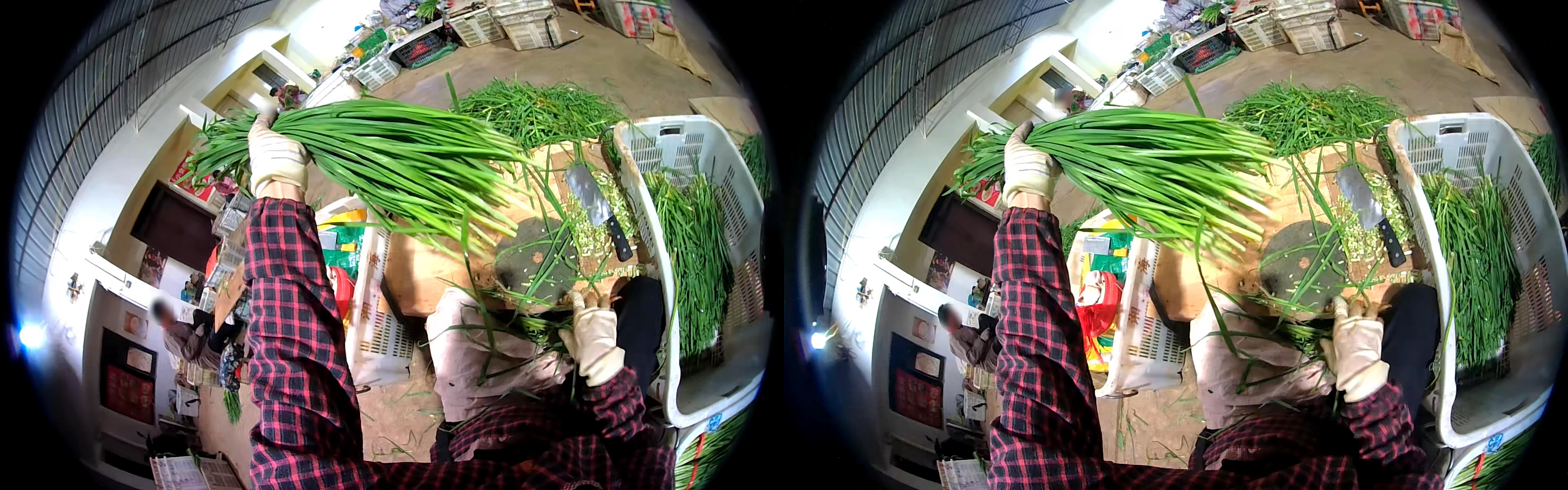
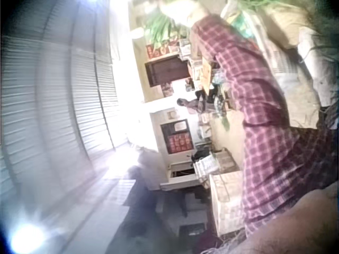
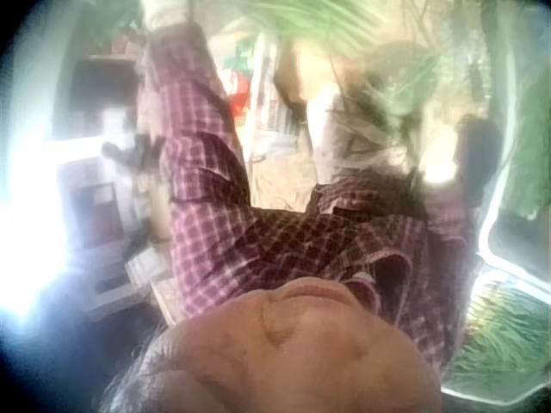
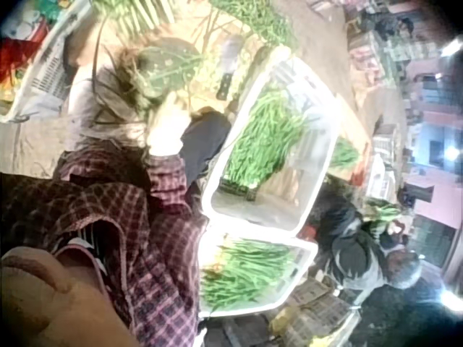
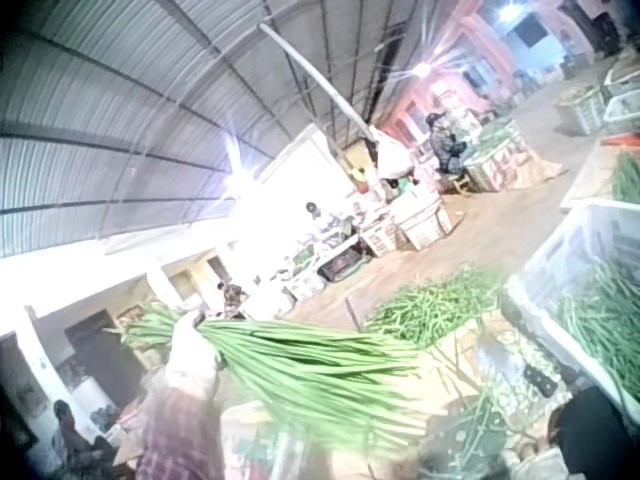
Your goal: The person bundles chives, secures them with a red tie, and trims the ends using a cleaver on a wooden board before placing the bundle into a white plastic crate.
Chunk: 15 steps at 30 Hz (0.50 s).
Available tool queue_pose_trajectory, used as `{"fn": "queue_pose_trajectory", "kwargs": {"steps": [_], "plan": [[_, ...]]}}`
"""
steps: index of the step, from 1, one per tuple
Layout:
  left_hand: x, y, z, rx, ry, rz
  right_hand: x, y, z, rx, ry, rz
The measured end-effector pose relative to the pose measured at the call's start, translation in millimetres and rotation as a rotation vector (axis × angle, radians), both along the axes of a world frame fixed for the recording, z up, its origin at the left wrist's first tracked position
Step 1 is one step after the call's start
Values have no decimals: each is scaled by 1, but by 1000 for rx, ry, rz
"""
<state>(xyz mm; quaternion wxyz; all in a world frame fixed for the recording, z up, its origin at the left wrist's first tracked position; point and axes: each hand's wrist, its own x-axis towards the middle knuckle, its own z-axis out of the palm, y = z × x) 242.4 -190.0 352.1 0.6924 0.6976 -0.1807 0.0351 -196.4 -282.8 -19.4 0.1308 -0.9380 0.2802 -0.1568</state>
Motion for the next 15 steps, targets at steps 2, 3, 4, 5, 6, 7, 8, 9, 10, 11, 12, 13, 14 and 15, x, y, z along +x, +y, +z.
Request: {"fn": "queue_pose_trajectory", "kwargs": {"steps": [2,3,4,5,6,7,8,9,10,11,12,13,14,15], "plan": [[13,-31,-55,-192,303,-69,6,-2,35,97,-264,-64],[13,-21,-49,-154,298,-71,21,7,61,42,-548,0],[16,-16,-44,-125,296,-84,38,10,74,34,-649,28],[-3,-25,-48,-263,272,-116,53,3,73,-163,-808,-17],[-23,-41,-54,-401,252,-165,60,-12,81,-158,-917,71],[-35,-55,-53,-356,261,-174,65,-26,89,-152,-1024,163],[-41,-55,-55,-378,261,-188,74,-25,93,-208,-852,74],[-47,-55,-55,-400,262,-203,82,-25,95,-263,-679,-13],[-40,-54,-53,-348,230,-190,88,-33,89,-238,-684,10],[-39,-51,-55,-347,237,-180,92,-33,85,-206,-629,10],[-38,-48,-58,-345,243,-171,93,-31,84,-202,-637,28],[-37,-46,-60,-344,249,-162,94,-29,86,-197,-646,46],[-37,-48,-50,-145,283,-75,95,-31,83,-198,-664,82],[-39,-49,-54,-205,294,-101,97,-34,77,-197,-682,118]]}}
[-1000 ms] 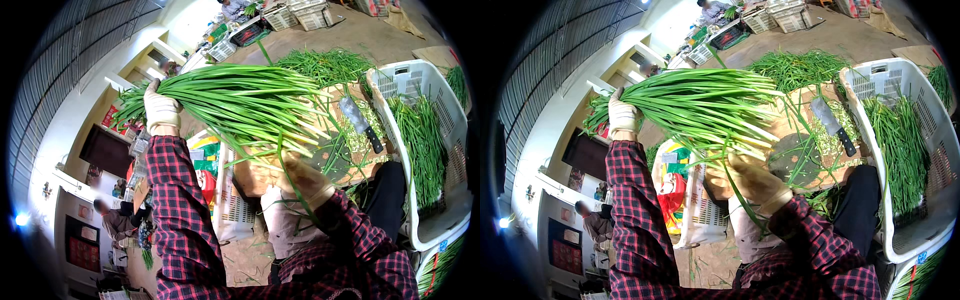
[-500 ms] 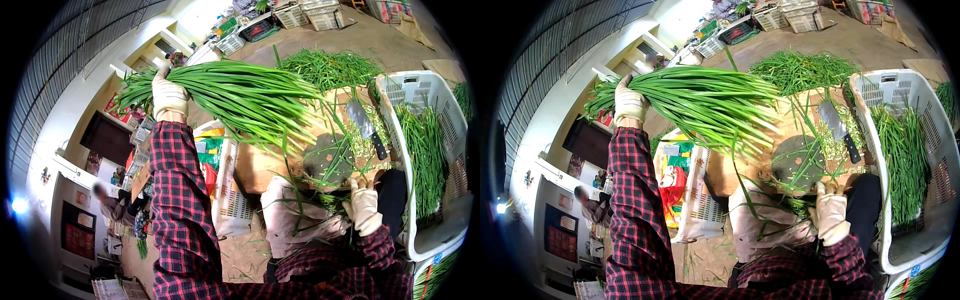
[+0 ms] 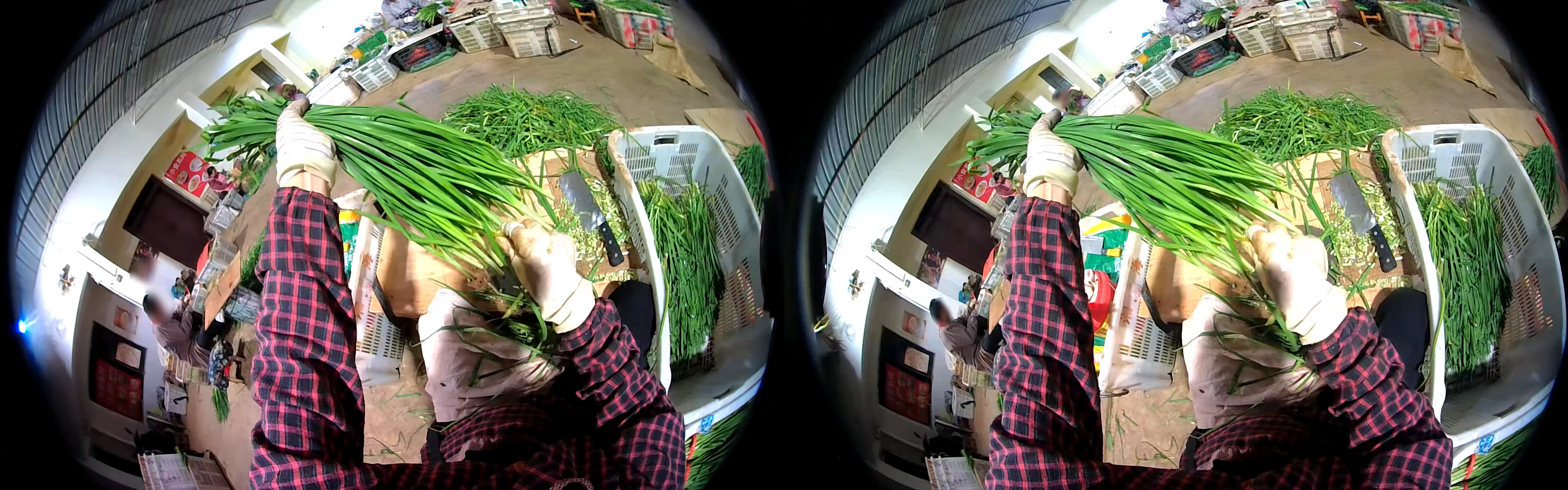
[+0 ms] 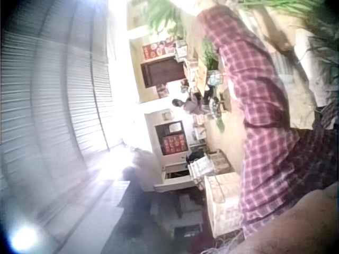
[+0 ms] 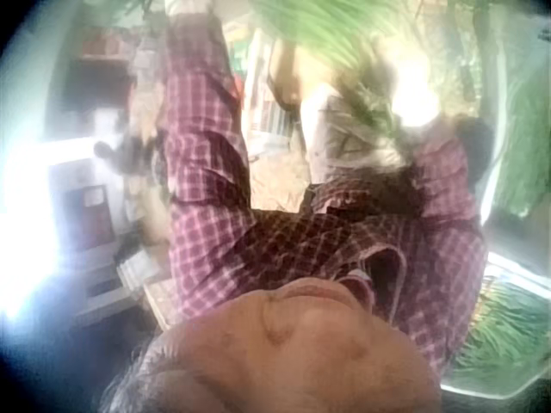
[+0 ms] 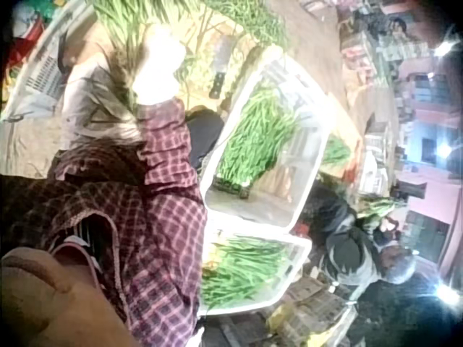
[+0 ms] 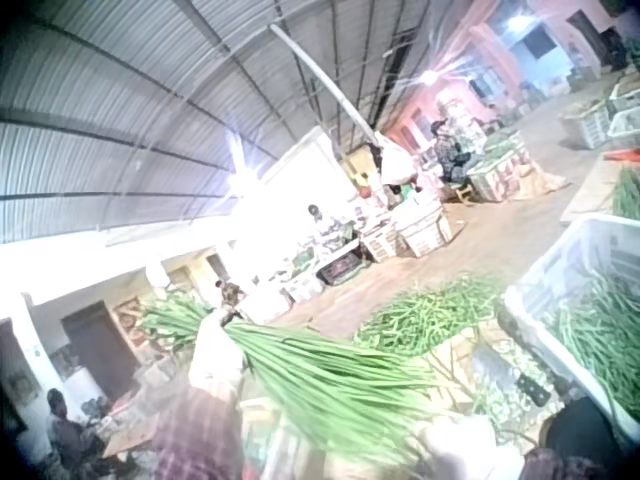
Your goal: The person bundles chives, secures them with a red tie, and trims the ends using a cleaver on a wooden board before placing the bundle into a white plastic crate.
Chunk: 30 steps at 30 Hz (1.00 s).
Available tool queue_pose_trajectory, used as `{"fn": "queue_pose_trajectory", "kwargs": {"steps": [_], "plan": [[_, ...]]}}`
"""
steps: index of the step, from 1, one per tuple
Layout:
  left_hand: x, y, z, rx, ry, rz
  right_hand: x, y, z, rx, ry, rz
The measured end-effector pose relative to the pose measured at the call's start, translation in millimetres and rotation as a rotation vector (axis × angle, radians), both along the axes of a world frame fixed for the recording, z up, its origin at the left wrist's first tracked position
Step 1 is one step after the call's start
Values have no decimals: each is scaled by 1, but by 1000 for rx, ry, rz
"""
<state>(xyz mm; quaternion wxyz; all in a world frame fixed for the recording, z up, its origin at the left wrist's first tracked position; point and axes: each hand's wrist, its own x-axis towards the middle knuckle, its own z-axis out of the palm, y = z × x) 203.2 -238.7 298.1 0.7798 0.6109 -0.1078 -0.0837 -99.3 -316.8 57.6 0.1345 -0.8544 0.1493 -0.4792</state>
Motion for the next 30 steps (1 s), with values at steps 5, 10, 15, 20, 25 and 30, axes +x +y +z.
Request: {"fn": "queue_pose_trajectory", "kwargs": {"steps": [5,10,15,20,25,30], "plan": [[27,-4,-36,307,-561,-14,-5,-19,1,-15,177,109],[41,-10,-33,88,-76,-82,15,-17,49,366,300,219],[-50,-1,-32,694,-755,95,50,-18,84,1281,120,637],[-48,-35,-46,315,-77,56,26,-20,136,1137,-78,732],[3,5,-81,552,-635,76,-53,-24,114,1193,-217,991],[-26,-20,-81,126,-477,-17,-107,-16,-94,727,558,184]]}}
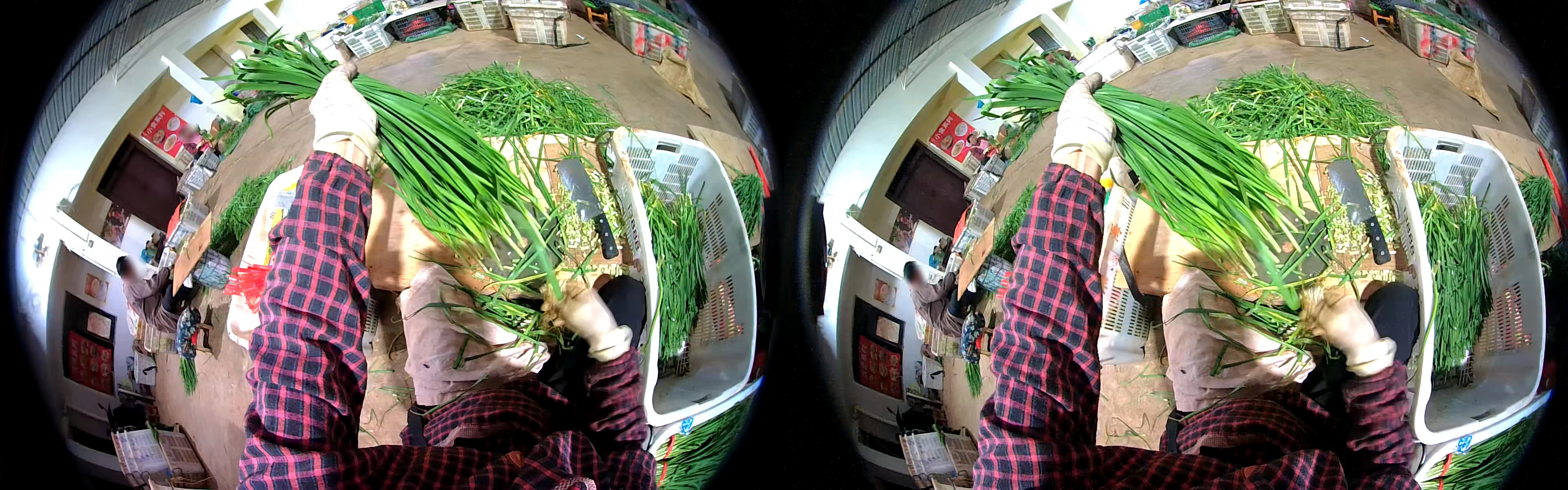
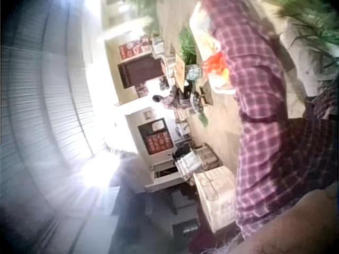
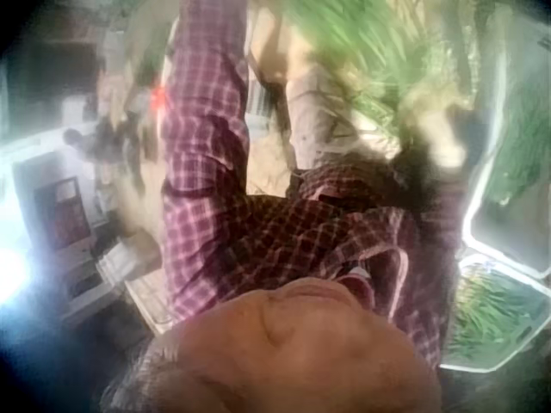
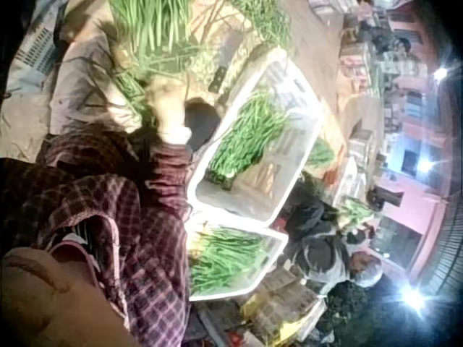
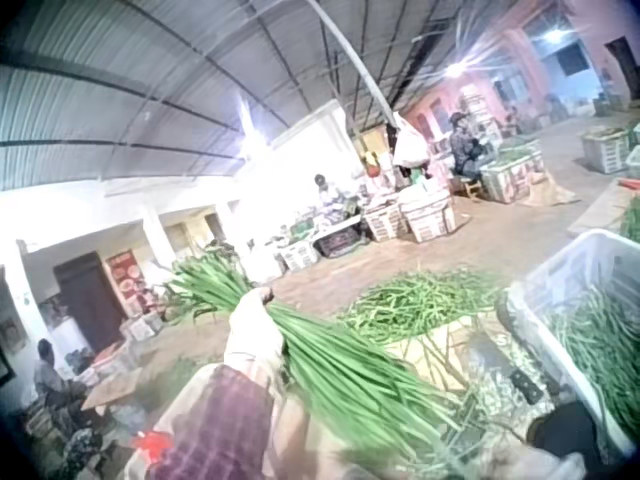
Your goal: The person bundles chives, secures them with a red tie, and trims the ends using a cleaver on a wooden board before placing the bundle into a white plastic crate.
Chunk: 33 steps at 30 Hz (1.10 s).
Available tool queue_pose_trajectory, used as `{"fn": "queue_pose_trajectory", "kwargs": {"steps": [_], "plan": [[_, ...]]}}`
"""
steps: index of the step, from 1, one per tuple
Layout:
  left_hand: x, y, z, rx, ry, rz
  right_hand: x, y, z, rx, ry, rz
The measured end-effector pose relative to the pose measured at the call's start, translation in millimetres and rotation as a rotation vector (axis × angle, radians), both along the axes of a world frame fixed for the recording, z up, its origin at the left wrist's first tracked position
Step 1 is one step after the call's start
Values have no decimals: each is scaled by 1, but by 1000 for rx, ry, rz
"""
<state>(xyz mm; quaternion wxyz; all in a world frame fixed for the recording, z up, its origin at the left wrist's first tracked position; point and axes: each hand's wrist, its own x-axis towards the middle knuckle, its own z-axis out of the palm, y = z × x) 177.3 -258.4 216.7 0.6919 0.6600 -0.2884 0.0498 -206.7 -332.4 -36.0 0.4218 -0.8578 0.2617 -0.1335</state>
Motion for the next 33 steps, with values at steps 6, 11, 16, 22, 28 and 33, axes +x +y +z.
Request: {"fn": "queue_pose_trajectory", "kwargs": {"steps": [6,11,16,22,28,33], "plan": [[6,30,32,-216,359,-34,57,59,36,-186,-297,-121],[64,19,4,117,-259,-41,90,16,49,394,-497,-42],[35,34,34,-340,490,-196,110,30,70,698,-700,-16],[22,43,48,-283,478,-160,118,30,86,644,-595,177],[12,45,46,-333,530,-199,112,40,96,156,-411,205],[21,51,47,-271,502,-121,116,51,78,-86,-532,184]]}}
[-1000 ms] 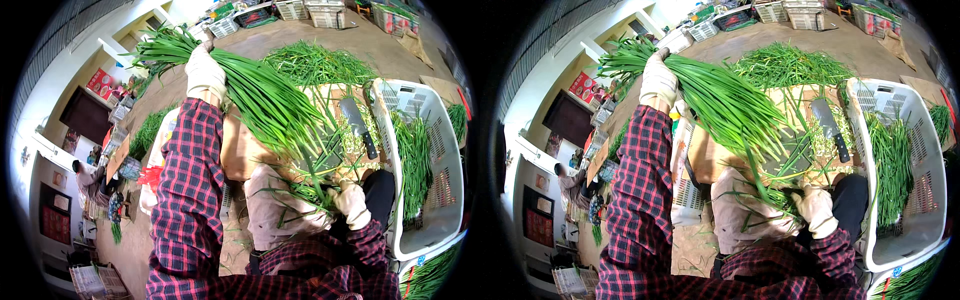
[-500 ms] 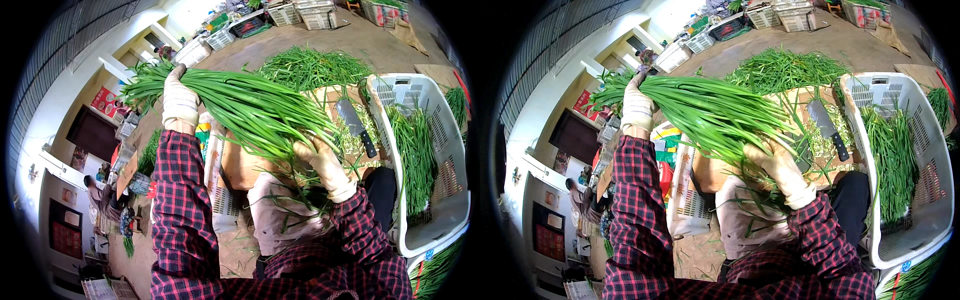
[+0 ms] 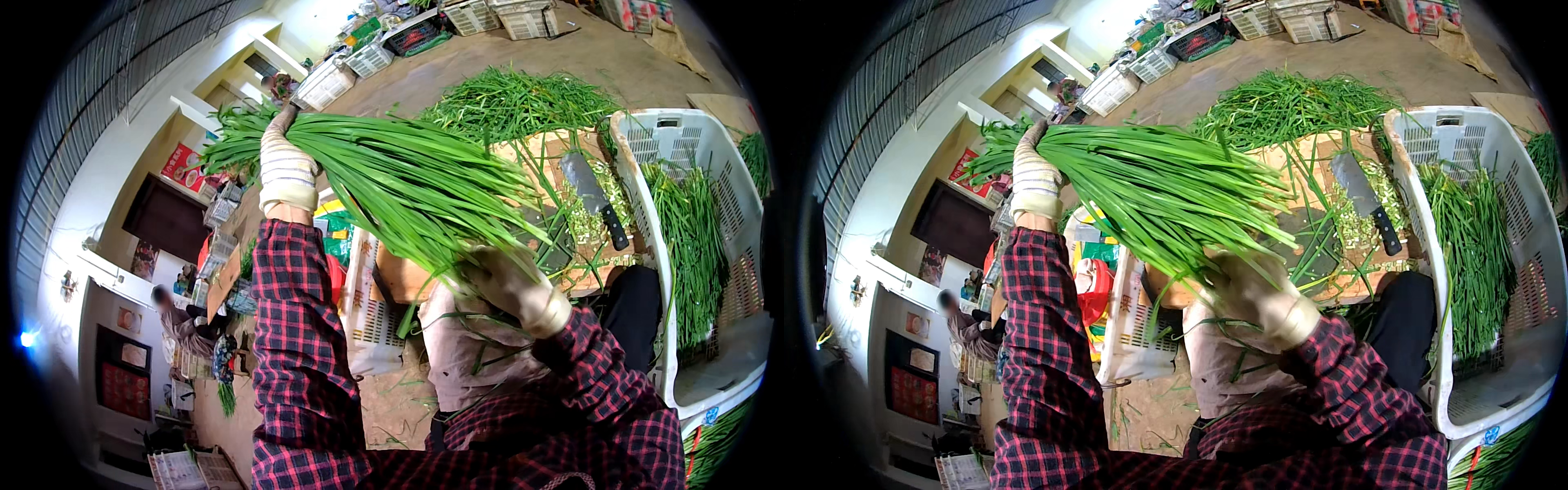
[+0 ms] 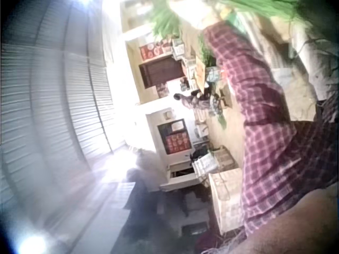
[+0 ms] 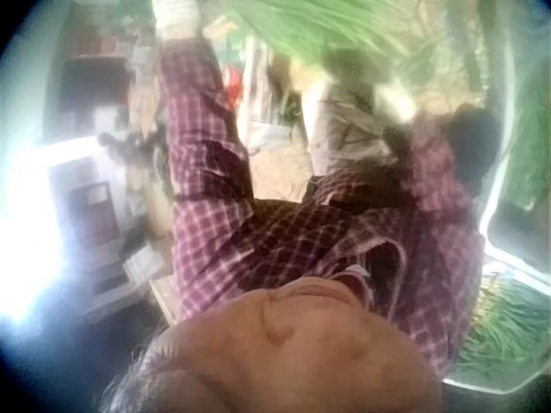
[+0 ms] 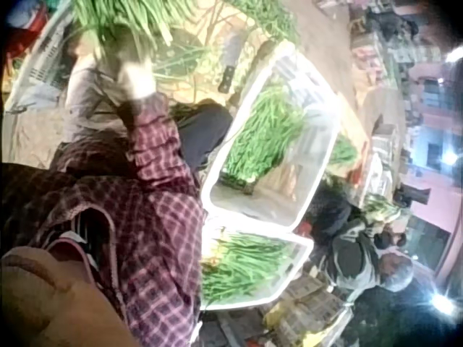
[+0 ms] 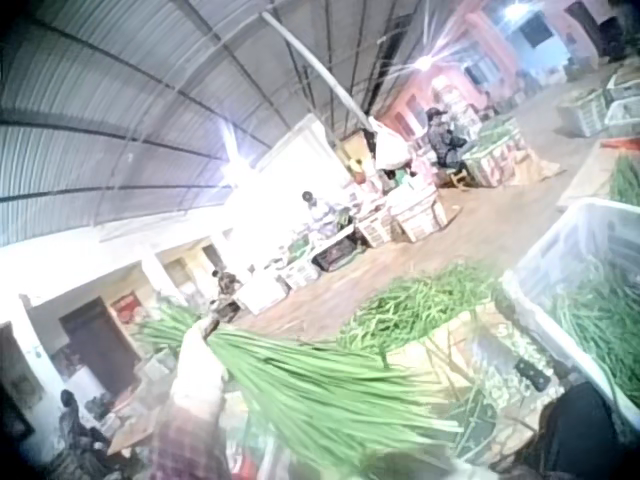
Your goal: The person bundles chives, secures them with a red tie, and trims the ends using a cleaver on a wooden board before placing the bundle into a white plastic crate.
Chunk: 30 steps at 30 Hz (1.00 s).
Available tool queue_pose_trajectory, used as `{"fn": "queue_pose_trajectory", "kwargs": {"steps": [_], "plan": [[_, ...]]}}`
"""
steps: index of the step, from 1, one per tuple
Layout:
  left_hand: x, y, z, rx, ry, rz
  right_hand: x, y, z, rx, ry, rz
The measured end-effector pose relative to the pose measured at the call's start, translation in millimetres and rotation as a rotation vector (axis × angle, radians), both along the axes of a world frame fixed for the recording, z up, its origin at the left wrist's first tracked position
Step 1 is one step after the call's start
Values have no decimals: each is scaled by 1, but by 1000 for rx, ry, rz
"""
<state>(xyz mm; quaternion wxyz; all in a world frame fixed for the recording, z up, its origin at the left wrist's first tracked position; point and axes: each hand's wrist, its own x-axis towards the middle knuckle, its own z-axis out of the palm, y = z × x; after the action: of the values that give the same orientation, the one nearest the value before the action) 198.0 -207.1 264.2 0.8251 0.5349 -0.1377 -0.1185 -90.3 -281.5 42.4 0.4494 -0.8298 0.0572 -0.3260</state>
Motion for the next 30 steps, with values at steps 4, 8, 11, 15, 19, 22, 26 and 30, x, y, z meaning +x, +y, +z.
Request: {"fn": "queue_pose_trajectory", "kwargs": {"steps": [4,8,11,15,19,22,26,30], "plan": [[16,36,26,60,11,116,-45,-1,-19,317,318,105],[20,21,20,-55,57,69,-93,-30,-120,-239,969,-57],[36,52,24,93,13,86,-90,-7,-70,-139,880,-88],[26,62,11,50,-23,99,-42,-4,-34,164,50,-162],[11,46,-1,-180,-58,-14,-8,-9,-52,463,-6,63],[-1,62,11,-130,-101,3,-41,-2,-42,375,241,69],[10,68,6,-250,-118,-151,-76,-26,-67,631,75,-283],[13,75,-2,-232,-107,-128,-40,-16,16,417,192,-108]]}}
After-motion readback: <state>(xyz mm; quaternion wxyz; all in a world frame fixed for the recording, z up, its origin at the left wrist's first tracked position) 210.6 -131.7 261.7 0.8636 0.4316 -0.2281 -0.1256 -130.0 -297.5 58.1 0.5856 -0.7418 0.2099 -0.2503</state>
